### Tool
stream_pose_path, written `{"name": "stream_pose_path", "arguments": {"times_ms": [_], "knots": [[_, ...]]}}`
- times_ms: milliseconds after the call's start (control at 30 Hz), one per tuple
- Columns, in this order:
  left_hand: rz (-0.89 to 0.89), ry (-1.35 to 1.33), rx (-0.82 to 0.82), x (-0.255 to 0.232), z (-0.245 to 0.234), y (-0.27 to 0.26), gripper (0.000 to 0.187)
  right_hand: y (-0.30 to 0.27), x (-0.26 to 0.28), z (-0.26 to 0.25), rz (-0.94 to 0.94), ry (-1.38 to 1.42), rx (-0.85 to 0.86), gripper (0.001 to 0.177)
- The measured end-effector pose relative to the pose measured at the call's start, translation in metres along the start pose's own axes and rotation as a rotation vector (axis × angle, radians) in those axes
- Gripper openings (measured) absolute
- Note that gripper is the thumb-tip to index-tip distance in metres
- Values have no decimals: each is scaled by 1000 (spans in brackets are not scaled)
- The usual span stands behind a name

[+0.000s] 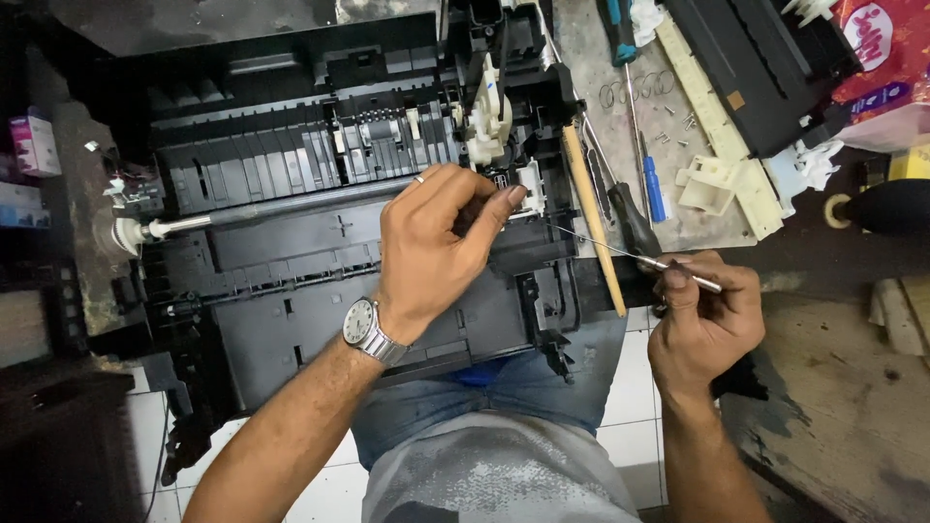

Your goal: The person is repairing a disassembled printer resting on their lap. They use a screwdriver to remove screws and detach a small internal component, then use a thin metal tool to adjust parts within the mechanism.

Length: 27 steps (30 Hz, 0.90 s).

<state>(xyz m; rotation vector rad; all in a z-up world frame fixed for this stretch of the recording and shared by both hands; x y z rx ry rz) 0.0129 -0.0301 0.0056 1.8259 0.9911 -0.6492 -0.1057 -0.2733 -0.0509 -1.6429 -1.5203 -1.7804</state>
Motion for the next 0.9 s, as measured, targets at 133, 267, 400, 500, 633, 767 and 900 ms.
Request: {"name": "stream_pose_path", "arguments": {"times_ms": [133, 267, 400, 500, 633, 767, 900], "knots": [[-5, -11, 1, 0, 0, 0, 26, -1, 1, -1, 4, -1, 3, 12], [5, -8, 1, 1, 1, 0, 26, 0, 1, 0, -6, -1, 10, 14], [-1, -8, 9, 1, 1, -1, 26, 0, 4, 0, 7, 3, 9, 13], [3, -20, 4, 0, 1, 0, 25, -1, 1, -1, 5, 15, 5, 12], [43, -4, 18, 3, 3, -2, 22, -1, 3, -1, -1, -5, 17, 12], [97, 99, 76, 6, 8, -6, 25, -1, 1, -1, -10, 6, 12, 12], [93, 102, 125, 8, 9, -7, 22, -1, 3, 0, -12, 3, 11, 12]]}}
Point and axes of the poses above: each hand's wrist, its own y-axis towards the middle knuckle, its own z-axis out of the palm, x = y × z, the point moved 3 cm from there along y, towards the middle knuckle, and after that the axes turned 1 degree about x, right-handed, at the moved point
